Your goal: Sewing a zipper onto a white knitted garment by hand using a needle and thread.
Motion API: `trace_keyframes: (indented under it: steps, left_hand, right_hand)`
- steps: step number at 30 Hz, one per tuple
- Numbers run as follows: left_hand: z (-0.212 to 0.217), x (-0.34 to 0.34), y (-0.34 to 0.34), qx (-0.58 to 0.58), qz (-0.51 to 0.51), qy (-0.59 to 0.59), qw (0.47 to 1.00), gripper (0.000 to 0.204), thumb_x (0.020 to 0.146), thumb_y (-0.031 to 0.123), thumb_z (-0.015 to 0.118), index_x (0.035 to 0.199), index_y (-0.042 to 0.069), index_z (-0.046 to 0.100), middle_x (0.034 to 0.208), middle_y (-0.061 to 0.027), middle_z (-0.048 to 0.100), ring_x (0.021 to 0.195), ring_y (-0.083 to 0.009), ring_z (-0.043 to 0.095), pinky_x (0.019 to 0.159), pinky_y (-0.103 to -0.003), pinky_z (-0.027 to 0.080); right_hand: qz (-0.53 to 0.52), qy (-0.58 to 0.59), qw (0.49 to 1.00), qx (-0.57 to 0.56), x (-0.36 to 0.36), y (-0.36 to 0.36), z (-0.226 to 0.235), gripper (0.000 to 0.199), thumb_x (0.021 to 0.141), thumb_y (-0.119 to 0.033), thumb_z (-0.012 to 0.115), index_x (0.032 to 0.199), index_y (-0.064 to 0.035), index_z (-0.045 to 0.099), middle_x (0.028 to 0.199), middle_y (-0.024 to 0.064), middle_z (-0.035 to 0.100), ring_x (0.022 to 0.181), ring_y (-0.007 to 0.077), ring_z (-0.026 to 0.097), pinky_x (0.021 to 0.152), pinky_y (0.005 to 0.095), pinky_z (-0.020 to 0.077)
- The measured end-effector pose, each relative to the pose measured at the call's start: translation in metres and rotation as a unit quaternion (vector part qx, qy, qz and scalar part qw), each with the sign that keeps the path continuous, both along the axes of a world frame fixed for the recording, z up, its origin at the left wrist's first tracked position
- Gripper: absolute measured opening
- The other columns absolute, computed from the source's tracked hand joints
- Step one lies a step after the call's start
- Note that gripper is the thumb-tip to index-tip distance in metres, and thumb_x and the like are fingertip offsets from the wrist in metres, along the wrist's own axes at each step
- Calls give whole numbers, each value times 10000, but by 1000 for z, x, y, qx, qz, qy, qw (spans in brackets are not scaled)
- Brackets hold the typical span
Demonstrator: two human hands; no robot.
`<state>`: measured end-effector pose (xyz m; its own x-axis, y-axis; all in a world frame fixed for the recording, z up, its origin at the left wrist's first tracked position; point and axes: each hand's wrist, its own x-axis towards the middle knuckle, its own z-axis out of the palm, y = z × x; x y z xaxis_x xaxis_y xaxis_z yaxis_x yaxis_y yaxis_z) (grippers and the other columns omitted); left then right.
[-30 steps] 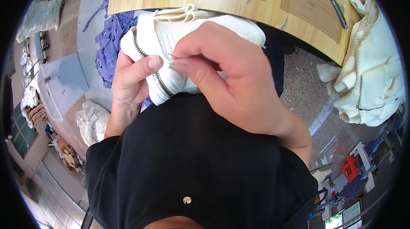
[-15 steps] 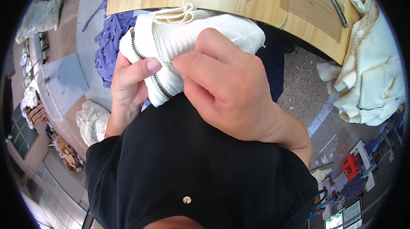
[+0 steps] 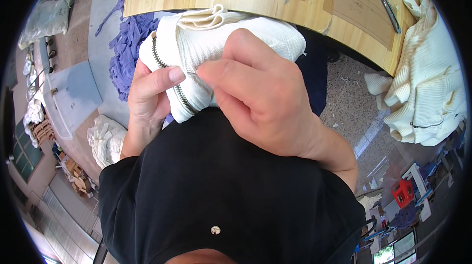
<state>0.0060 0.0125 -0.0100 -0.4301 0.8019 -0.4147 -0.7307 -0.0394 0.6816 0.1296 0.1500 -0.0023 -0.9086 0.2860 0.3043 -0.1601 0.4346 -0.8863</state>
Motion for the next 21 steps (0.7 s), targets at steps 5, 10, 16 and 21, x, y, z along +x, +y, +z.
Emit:
trace_keyframes:
  steps: [5,10,16,21]
  left_hand:
    - [1,1,0,-2,0,-2,1000,551,698,-14,644,1207,-22,433,1085,-108,576,1006,-182,554,894,-301,422]
    - [2,0,0,-5,-3,3,1000,552,695,-11,648,1203,-22,432,1087,-108,573,1003,-179,554,894,-300,419]
    - [3,1,1,1,0,-4,1000,547,696,-12,641,1201,-24,433,1075,-107,576,994,-178,556,883,-299,427]
    - [3,1,0,-10,-6,16,1000,521,703,-21,637,1187,-18,445,1035,-97,592,949,-163,575,841,-293,451]
  right_hand:
    - [-4,1,1000,5,0,-1,2,253,668,137,584,875,-4,620,690,54,475,574,150,464,501,236,358]
    - [-4,16,1000,7,-1,-1,-1,238,680,128,595,875,-6,620,689,53,476,572,151,463,499,235,356]
    - [9,19,1000,-6,-3,2,-7,184,711,99,615,862,-6,605,694,54,477,580,148,459,513,229,348]
    - [-12,-39,974,-225,-6,-8,1,163,712,78,638,841,-12,596,708,65,478,588,151,461,531,226,353]
